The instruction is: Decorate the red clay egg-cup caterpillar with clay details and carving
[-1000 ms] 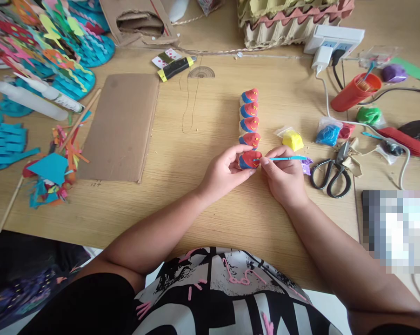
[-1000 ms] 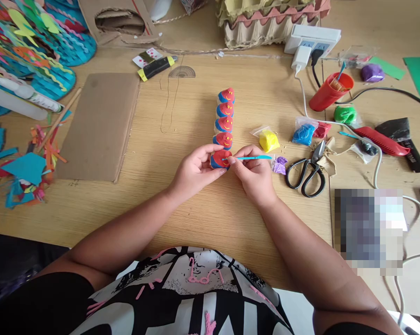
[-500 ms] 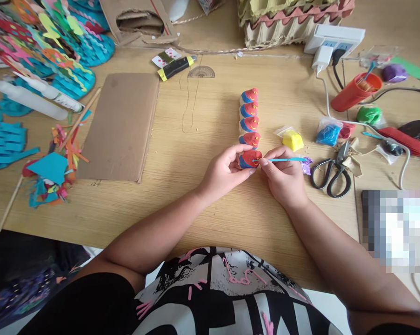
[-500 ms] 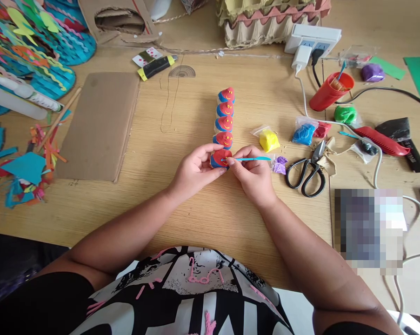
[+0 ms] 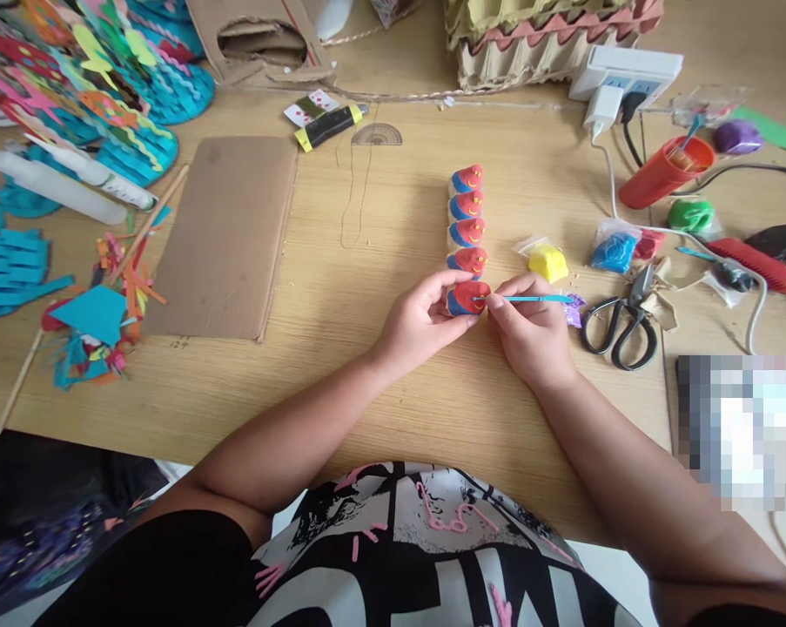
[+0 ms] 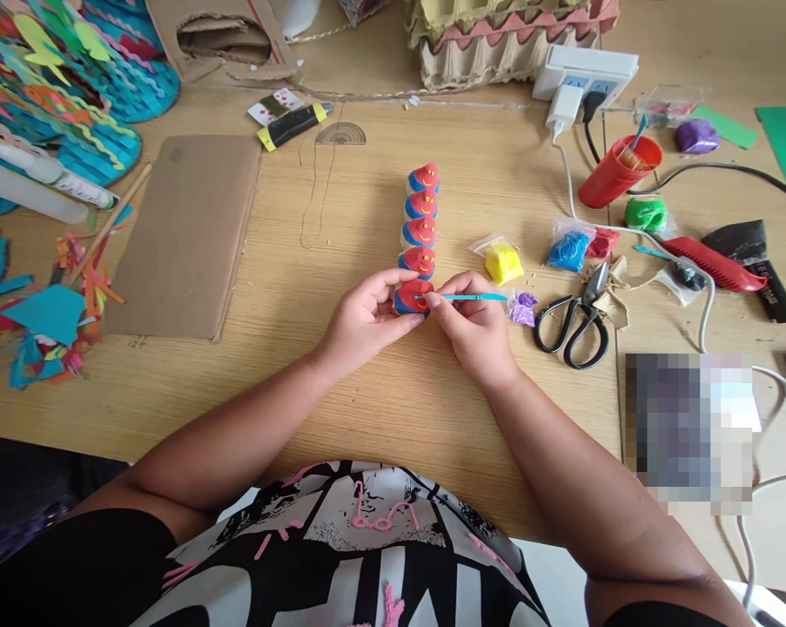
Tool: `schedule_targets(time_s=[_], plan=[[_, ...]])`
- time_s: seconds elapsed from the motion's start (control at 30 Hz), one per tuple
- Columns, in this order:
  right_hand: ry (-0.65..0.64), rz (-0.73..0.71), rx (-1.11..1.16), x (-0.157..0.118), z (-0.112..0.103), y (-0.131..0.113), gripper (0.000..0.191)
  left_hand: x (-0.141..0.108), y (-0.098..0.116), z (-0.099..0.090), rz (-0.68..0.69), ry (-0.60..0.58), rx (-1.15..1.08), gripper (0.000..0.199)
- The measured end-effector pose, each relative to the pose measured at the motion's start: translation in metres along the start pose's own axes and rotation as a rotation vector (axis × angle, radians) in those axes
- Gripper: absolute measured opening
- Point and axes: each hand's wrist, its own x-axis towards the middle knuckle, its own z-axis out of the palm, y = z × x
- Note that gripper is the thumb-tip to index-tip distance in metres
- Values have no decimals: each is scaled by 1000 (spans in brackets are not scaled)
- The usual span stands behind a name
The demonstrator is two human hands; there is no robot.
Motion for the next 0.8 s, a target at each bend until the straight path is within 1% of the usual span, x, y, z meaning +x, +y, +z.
schedule_targets(time_s=[0.2,0.33,0.8], plan=[[7,12,-25,-1,0,0,37,0,-1,-1,5,-5,-4,52],[-3,14,-8,-1,-2,2,37,0,-1,-2,-19,-12,9,52],[0,-4,-18,-1,1,-1,35,1,-2,-1,-5,-15,-12,52]])
